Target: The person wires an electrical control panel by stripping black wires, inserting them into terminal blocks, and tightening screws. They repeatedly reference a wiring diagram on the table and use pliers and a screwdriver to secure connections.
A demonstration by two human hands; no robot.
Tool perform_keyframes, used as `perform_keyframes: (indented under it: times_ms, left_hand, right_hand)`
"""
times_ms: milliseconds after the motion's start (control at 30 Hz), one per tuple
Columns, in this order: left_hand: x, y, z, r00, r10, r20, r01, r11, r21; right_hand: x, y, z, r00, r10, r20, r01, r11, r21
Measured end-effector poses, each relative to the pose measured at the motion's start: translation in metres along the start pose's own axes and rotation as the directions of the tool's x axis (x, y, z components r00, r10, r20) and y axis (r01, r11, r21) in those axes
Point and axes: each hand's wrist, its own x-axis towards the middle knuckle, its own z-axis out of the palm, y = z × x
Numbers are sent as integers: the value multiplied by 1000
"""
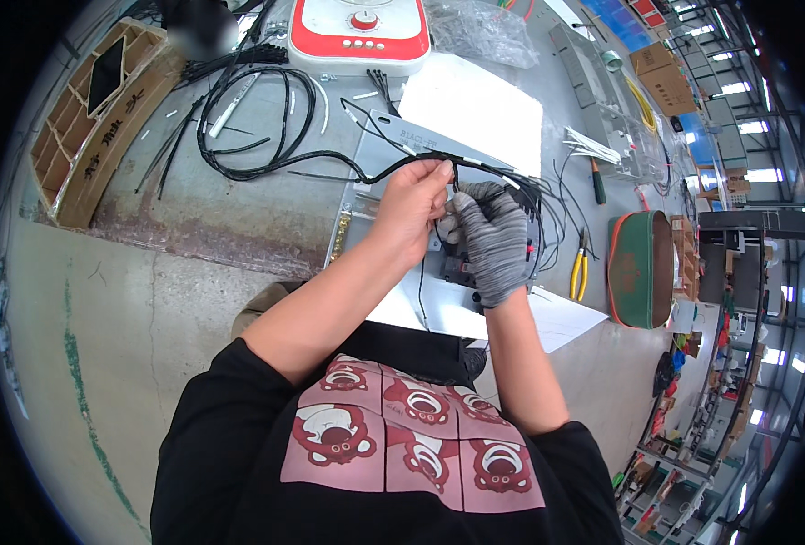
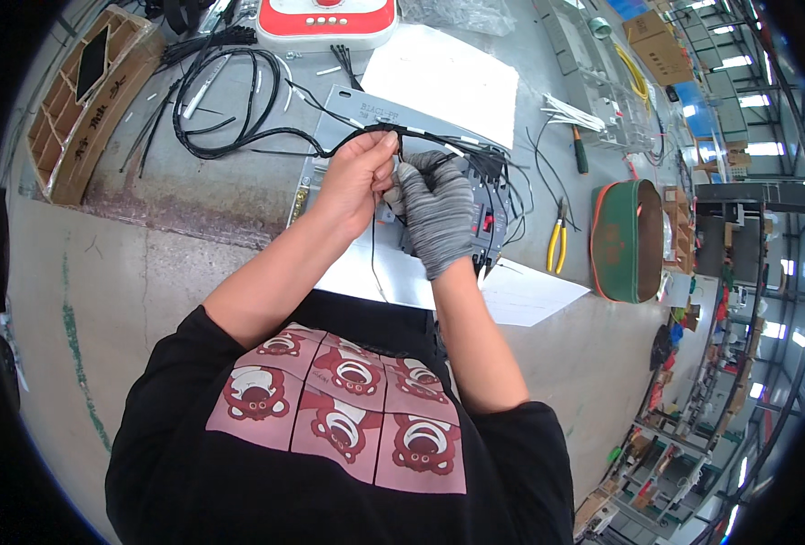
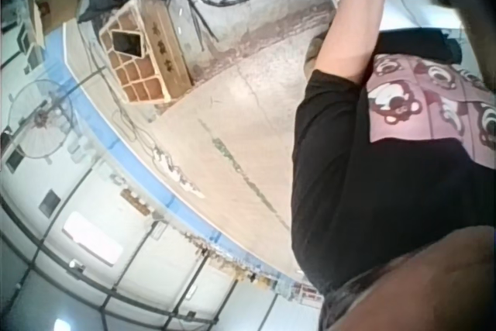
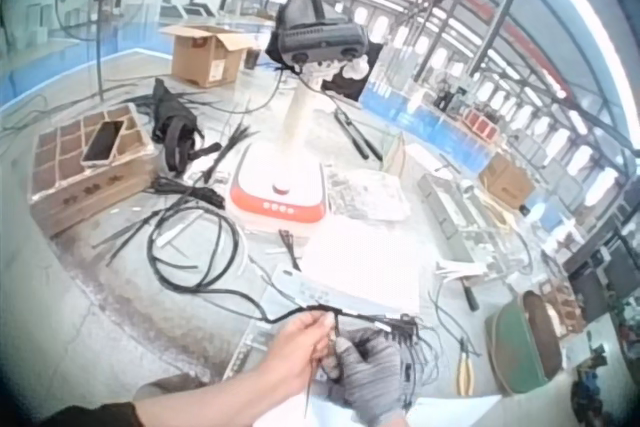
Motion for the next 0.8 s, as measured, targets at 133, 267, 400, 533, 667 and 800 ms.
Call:
perform_keyframes:
  times_ms: [133, 267, 400, 533, 667, 800]
  left_hand:
    - [-2, -1, 4, 999, -18, -36, 21, 995, 99]
    - [1, -5, -3, 1000, -13, -13, 14, 998, 65]
    - [-1, -1, -1, 999, -37, -8, 37, 998, 54]
    - [2, -5, -2, 997, -75, 27, 75, 997, 27]
    - [5, -2, -4, 992, -127, 7, 127, 991, 51]
    - [5, -5, -3, 995, -95, -14, 96, 994, 60]
  right_hand:
    - [-8, 22, 6, 801, -599, -20, 474, 654, -590]
    - [1, -25, -5, 669, -667, 328, 664, 339, -666]
    - [43, -78, -10, 599, -527, 603, 706, -8, -708]
    - [97, -85, -21, 782, -250, 571, 602, 541, -587]
    - [119, -53, -33, 867, -133, 480, 375, 809, -454]
    - [101, -51, -31, 889, -180, 422, 370, 825, -426]
